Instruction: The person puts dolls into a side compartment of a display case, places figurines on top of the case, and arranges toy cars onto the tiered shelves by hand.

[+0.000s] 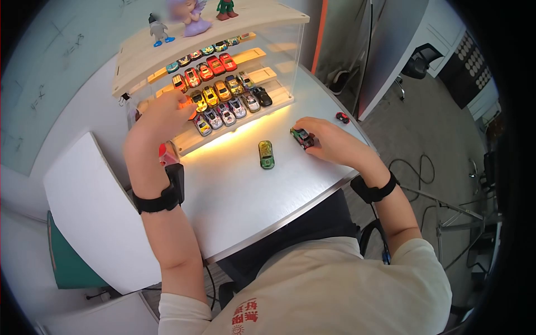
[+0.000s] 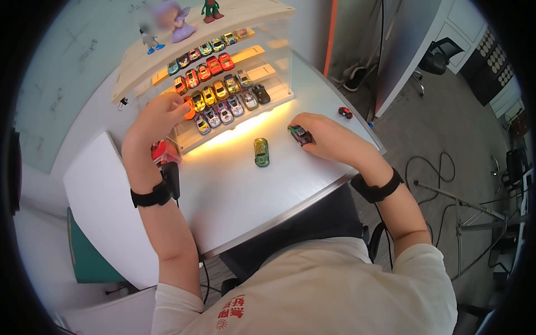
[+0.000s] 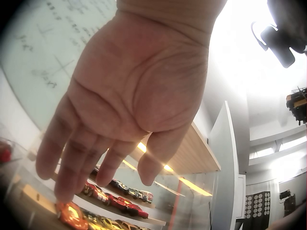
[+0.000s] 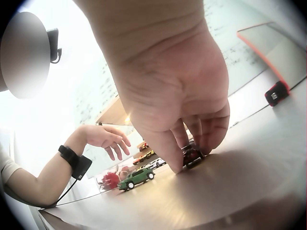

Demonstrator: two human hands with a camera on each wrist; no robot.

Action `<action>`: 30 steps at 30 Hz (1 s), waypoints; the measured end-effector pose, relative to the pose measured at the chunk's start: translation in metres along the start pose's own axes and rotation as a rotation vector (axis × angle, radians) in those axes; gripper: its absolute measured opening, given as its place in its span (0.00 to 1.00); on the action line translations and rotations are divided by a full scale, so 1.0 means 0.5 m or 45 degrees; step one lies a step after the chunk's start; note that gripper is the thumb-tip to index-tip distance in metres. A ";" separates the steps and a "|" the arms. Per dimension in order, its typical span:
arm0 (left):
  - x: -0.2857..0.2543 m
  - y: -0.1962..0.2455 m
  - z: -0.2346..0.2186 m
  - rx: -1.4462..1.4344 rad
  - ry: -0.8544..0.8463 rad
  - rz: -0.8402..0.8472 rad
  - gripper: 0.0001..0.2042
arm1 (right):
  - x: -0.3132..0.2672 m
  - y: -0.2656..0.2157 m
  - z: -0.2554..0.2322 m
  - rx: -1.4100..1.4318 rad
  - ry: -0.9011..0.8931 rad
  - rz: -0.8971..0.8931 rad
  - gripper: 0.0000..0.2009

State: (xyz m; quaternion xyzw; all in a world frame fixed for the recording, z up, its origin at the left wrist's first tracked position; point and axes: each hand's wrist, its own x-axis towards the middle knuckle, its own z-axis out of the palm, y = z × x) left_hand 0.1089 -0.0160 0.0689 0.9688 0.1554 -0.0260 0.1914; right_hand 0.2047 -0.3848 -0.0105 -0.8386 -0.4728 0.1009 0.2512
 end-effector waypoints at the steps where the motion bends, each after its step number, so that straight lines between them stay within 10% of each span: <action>1: -0.001 0.001 0.001 -0.009 0.022 0.007 0.24 | 0.000 0.001 0.001 -0.002 0.000 0.026 0.27; 30: -0.001 0.022 0.011 0.069 0.037 0.058 0.18 | 0.360 0.054 0.002 -0.206 0.326 -0.005 0.21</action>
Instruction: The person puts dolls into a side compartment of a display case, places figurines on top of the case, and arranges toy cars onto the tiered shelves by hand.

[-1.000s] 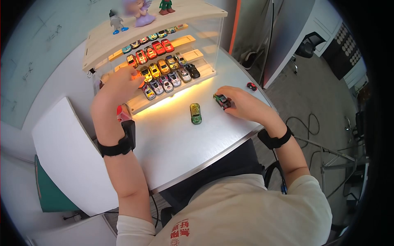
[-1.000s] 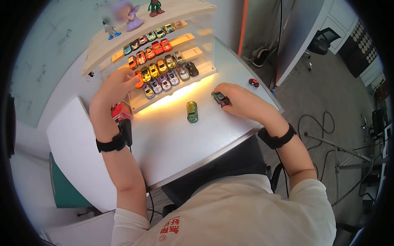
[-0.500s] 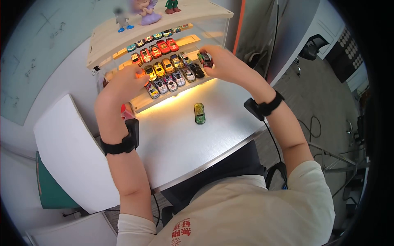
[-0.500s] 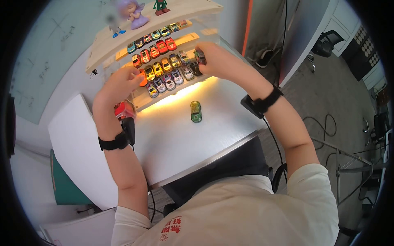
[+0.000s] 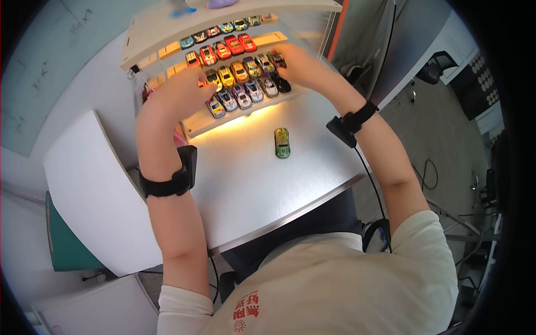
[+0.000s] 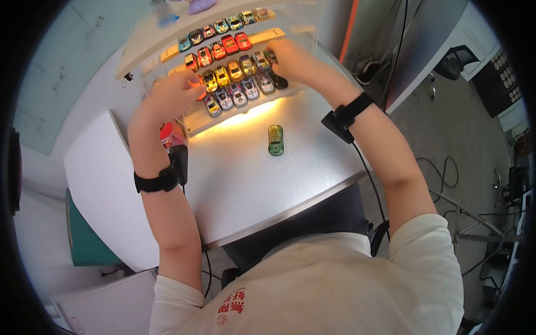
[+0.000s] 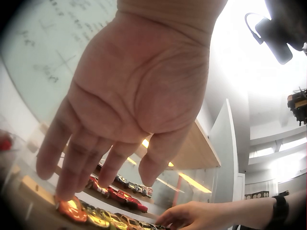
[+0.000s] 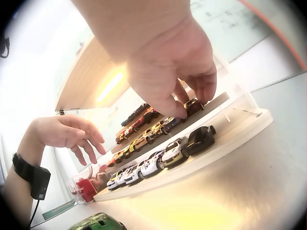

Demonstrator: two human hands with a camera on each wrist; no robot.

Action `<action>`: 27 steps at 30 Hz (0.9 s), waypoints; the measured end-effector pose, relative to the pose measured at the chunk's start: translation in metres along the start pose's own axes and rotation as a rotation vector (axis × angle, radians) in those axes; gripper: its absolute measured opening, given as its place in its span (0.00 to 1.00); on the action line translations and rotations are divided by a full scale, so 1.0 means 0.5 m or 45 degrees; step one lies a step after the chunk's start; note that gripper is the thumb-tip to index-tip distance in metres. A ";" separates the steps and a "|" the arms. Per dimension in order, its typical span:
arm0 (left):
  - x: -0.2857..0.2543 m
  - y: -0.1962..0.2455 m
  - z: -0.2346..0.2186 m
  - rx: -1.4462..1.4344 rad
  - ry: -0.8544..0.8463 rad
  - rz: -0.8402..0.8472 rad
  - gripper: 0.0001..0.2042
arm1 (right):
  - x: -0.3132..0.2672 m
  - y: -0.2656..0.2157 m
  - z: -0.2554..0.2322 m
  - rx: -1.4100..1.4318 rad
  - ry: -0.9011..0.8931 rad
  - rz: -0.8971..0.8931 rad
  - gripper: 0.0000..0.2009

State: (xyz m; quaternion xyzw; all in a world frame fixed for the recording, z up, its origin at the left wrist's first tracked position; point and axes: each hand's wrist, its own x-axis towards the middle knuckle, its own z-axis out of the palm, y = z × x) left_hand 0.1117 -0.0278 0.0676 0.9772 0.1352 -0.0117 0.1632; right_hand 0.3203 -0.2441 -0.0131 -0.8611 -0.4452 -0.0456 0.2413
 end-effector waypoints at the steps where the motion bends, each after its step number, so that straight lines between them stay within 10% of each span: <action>1: -0.002 0.000 0.004 -0.002 -0.012 -0.004 0.18 | 0.000 0.000 0.000 0.037 0.007 0.019 0.20; 12: 0.006 -0.023 0.016 -0.008 0.132 0.008 0.15 | -0.094 -0.054 -0.060 0.093 0.105 -0.017 0.21; 17: 0.011 -0.018 0.007 -0.009 0.035 -0.027 0.16 | -0.218 -0.132 -0.116 0.165 -0.451 0.020 0.26; 27: 0.011 -0.028 0.012 -0.003 0.073 -0.022 0.18 | -0.330 -0.187 -0.051 0.151 -0.435 -0.145 0.29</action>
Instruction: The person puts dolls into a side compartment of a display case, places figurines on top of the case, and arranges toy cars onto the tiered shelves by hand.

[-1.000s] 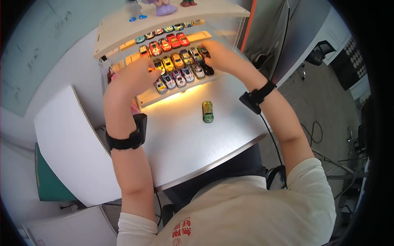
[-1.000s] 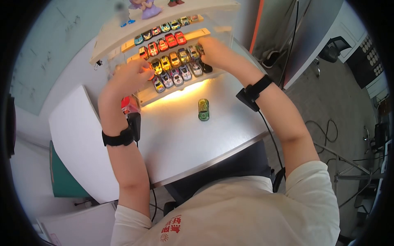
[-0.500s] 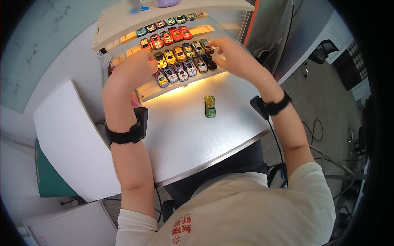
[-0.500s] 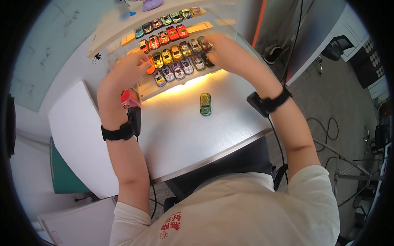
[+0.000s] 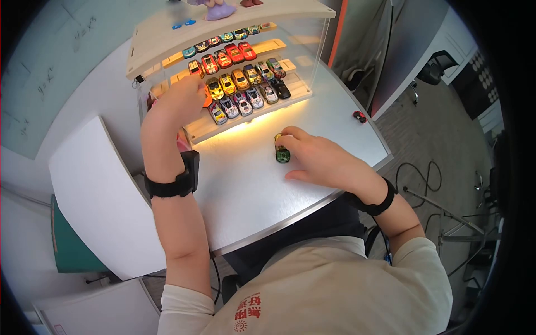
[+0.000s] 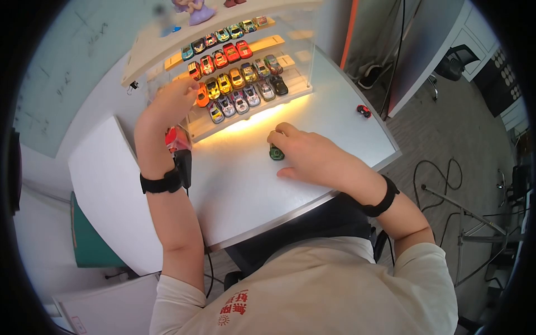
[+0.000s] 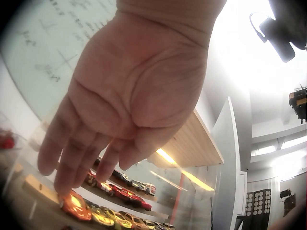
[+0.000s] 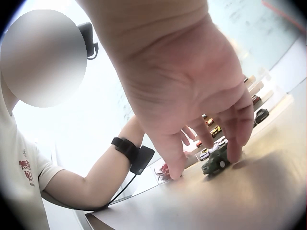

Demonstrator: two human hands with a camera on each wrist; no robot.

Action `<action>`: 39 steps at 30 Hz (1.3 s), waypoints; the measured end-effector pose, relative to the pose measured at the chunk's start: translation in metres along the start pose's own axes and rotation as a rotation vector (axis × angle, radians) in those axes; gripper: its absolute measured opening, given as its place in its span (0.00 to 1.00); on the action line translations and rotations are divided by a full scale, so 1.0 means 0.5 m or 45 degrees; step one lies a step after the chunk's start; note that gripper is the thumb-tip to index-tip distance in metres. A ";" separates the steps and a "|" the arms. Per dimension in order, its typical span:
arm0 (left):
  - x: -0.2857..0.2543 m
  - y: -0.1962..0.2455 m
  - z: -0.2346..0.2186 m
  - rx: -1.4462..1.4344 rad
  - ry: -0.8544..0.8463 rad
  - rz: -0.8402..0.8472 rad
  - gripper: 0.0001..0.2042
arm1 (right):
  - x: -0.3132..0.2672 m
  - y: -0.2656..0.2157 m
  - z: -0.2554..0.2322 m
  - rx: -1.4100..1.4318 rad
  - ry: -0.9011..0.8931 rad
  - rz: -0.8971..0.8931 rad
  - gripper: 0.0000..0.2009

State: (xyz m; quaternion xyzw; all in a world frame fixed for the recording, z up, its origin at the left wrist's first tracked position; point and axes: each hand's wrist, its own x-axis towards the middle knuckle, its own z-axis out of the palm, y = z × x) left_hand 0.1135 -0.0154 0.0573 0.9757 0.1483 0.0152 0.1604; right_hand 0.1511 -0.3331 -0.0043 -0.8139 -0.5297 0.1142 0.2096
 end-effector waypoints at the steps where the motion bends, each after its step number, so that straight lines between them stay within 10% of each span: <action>1: -0.001 0.002 -0.001 0.005 0.007 0.004 0.18 | 0.003 0.000 0.004 -0.003 0.009 -0.003 0.29; 19: -0.012 0.013 -0.003 -0.165 -0.018 -0.002 0.18 | -0.034 0.036 -0.036 0.125 0.184 0.096 0.25; 26: -0.006 0.014 -0.001 -0.116 -0.045 0.007 0.18 | -0.124 0.180 -0.120 -0.051 0.626 0.694 0.16; 39: -0.012 0.008 0.006 -0.140 -0.004 0.044 0.17 | -0.117 0.248 -0.096 -0.069 0.468 0.725 0.11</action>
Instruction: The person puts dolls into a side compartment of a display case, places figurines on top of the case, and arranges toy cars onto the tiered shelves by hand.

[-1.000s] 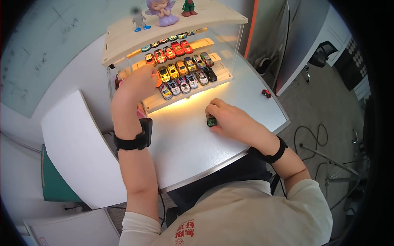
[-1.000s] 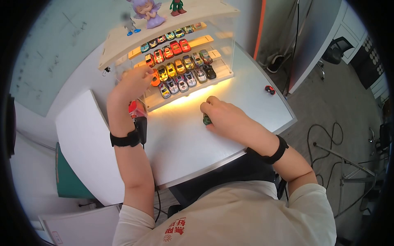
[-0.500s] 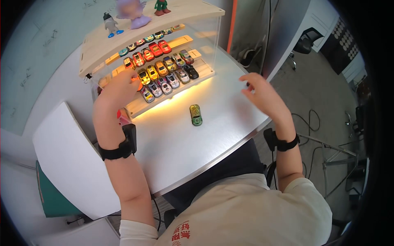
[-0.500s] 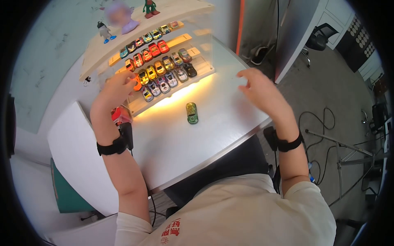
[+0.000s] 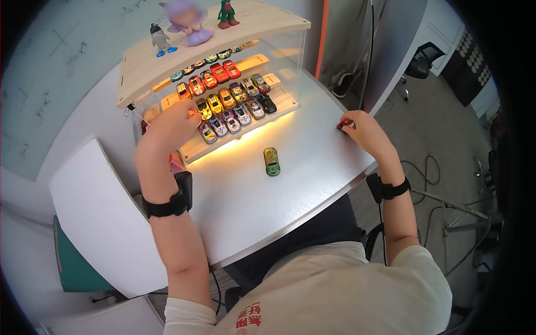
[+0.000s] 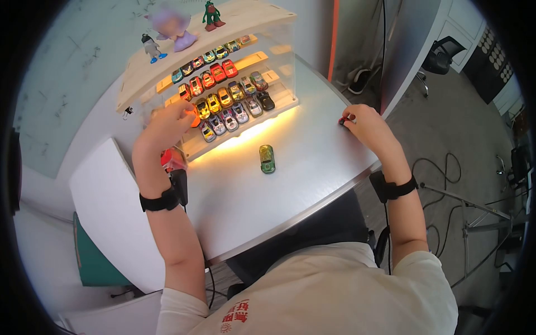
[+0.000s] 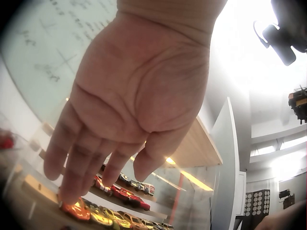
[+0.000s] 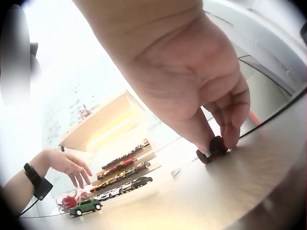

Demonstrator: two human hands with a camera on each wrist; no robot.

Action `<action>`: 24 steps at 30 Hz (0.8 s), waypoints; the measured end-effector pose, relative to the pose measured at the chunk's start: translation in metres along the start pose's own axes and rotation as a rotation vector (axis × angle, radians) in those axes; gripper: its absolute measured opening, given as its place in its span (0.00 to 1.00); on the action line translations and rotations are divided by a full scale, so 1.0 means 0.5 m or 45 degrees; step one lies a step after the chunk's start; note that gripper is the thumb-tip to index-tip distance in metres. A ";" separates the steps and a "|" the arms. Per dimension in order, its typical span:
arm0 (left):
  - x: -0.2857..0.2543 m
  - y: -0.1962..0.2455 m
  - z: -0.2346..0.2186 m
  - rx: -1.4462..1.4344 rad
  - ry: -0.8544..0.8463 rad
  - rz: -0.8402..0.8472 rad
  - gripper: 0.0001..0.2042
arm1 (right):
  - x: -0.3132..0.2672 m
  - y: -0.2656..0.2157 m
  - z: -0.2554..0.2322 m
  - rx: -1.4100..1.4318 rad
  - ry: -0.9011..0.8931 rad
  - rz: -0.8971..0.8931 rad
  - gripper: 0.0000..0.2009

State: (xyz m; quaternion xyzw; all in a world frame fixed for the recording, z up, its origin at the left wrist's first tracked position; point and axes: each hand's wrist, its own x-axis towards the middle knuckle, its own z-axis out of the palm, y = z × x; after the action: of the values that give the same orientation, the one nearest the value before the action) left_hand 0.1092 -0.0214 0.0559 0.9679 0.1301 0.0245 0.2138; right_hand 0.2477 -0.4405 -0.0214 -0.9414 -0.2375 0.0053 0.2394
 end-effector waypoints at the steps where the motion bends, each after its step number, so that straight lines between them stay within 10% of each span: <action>1: -0.002 0.008 -0.003 0.003 0.000 -0.003 0.17 | -0.007 -0.015 -0.005 0.021 -0.024 0.010 0.11; 24: 0.006 -0.008 -0.003 0.002 -0.046 -0.022 0.15 | -0.055 -0.095 0.015 0.040 -0.142 -0.355 0.19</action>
State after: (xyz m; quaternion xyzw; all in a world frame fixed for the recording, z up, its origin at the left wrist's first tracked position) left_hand 0.1109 -0.0164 0.0555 0.9672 0.1348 0.0051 0.2155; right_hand 0.2011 -0.4126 -0.0093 -0.8937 -0.3787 0.0280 0.2388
